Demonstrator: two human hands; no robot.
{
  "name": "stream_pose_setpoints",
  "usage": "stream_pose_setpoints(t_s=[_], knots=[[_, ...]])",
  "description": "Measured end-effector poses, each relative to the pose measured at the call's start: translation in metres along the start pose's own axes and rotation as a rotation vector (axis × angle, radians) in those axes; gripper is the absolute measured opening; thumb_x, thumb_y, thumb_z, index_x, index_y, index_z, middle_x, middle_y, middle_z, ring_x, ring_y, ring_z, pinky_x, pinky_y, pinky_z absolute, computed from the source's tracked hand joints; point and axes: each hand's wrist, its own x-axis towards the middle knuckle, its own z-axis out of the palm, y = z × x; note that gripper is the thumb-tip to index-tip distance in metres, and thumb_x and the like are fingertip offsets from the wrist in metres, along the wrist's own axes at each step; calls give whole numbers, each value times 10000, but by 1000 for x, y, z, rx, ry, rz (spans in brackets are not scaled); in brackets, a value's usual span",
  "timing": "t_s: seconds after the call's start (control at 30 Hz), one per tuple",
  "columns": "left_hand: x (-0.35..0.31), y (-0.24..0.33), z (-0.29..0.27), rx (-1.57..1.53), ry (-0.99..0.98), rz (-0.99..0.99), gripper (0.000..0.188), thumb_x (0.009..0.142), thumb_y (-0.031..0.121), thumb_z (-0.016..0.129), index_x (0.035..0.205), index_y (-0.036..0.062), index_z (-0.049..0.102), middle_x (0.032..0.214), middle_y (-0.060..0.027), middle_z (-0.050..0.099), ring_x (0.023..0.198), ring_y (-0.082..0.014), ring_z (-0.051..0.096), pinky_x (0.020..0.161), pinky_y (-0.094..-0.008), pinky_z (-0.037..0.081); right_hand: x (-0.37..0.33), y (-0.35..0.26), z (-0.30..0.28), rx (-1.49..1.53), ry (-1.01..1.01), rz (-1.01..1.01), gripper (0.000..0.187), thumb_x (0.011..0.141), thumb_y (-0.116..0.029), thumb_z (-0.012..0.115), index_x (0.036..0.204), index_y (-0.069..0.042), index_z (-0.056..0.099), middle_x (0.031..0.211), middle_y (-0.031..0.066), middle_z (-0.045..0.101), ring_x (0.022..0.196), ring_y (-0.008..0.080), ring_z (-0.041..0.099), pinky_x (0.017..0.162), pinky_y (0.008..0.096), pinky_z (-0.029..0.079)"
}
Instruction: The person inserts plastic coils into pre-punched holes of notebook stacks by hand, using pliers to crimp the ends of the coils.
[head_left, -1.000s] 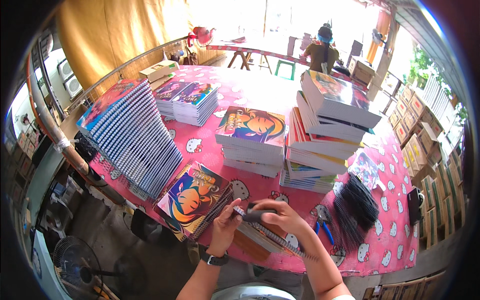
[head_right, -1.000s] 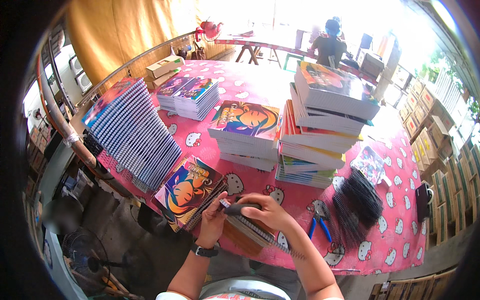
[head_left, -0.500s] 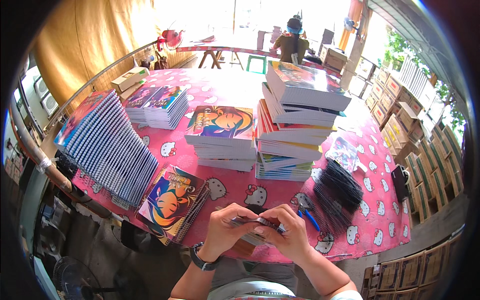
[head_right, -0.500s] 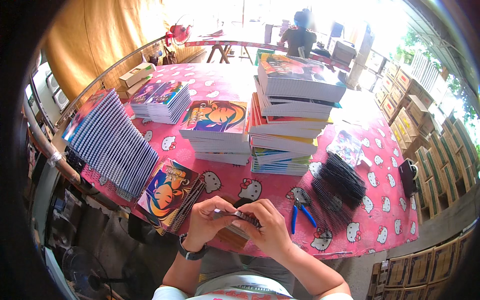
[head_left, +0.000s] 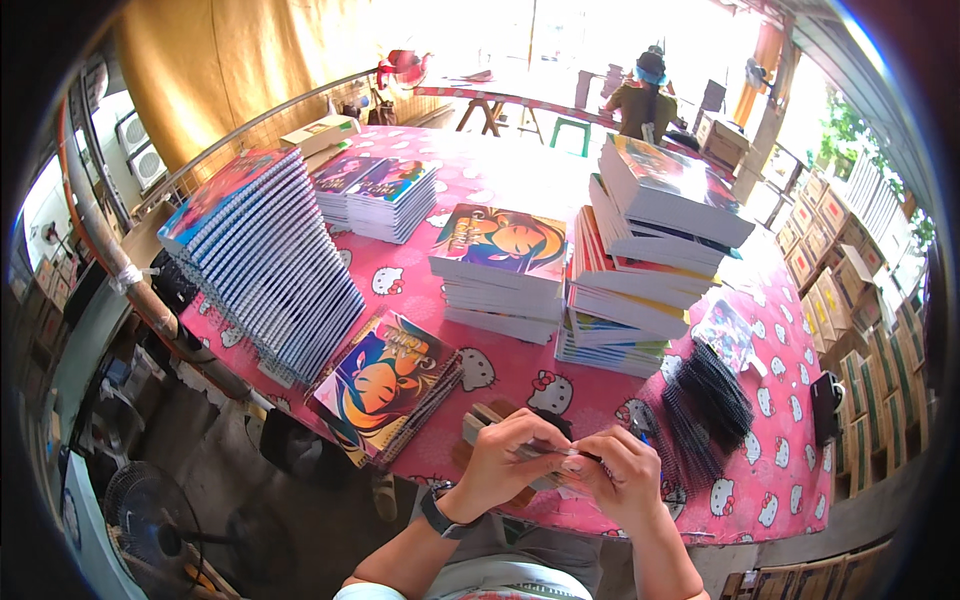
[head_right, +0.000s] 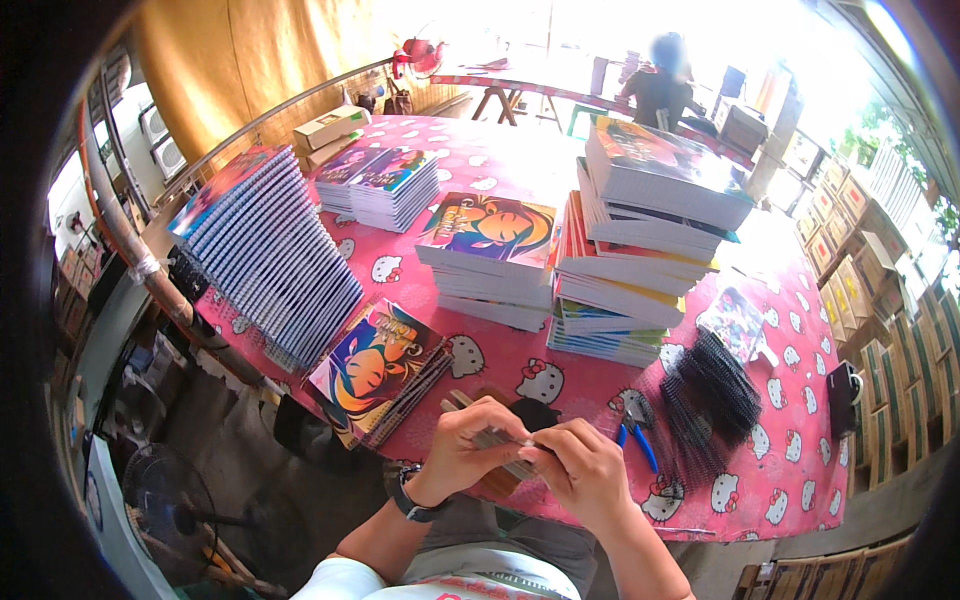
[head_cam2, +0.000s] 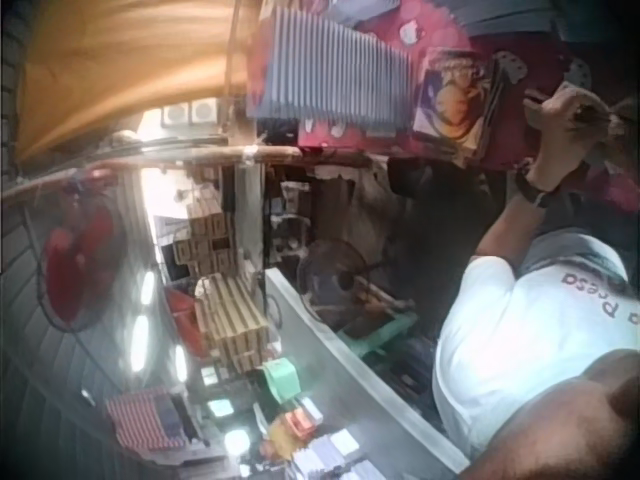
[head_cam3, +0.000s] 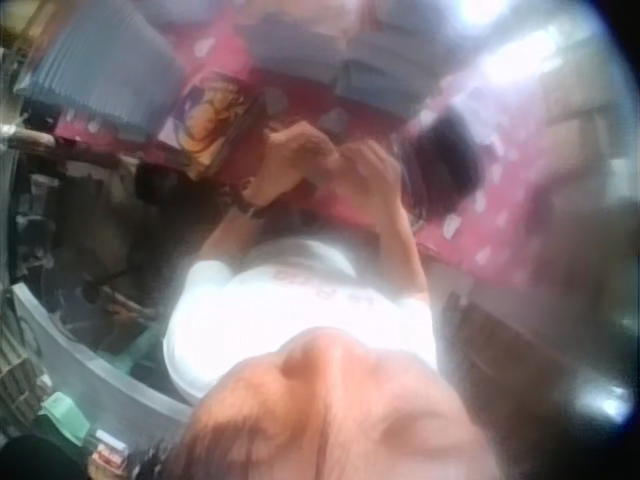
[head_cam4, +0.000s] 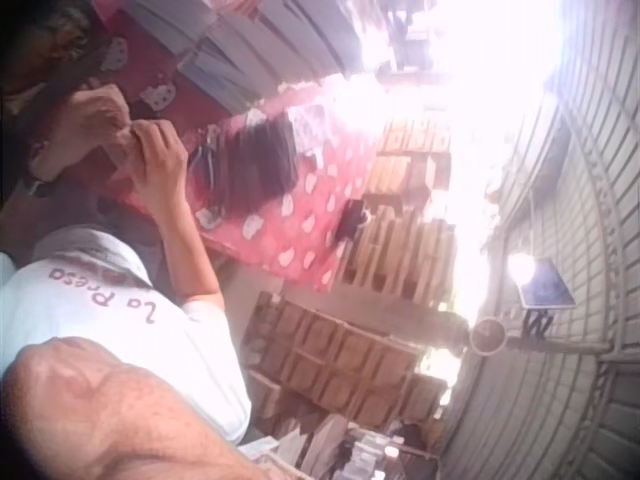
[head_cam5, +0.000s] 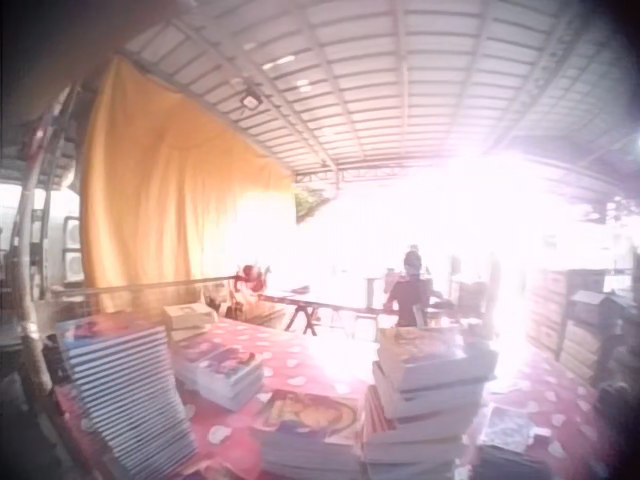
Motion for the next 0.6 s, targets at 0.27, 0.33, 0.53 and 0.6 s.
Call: stream_pose_setpoints(t_s=[0.27,0.33,0.53,0.6], knots=[[-1,-17,-49,-69,607,-89,144,921,145,548,1017,42,579,825,-19,567,723,-109,526,618,-271,436,1,23,-23,15,316,68,625,843,-480,622,1224,-2,497,1174,153,554,1092,254,525,931,397,397],[0,-5,-97,54,942,-191,215,969,257,498,1028,55,546,827,16,509,676,-84,437,585,-251,384,-1,37,-47,129,513,188,513,863,-389,644,1188,-8,530,1128,127,580,1050,222,548,908,362,414],[-89,-72,-214,864,1010,-279,298,915,240,594,1052,-22,555,861,-81,582,726,-213,564,658,-337,468,-17,88,-34,129,287,399,222,819,-109,665,1023,-33,620,941,85,632,848,182,614,747,304,481],[-115,-89,-215,1002,896,-502,300,882,229,625,1032,-27,579,917,-173,602,880,-312,570,764,-394,459,-18,88,-25,95,262,373,214,805,-97,671,1005,-33,626,924,87,634,820,181,617,713,303,486]])
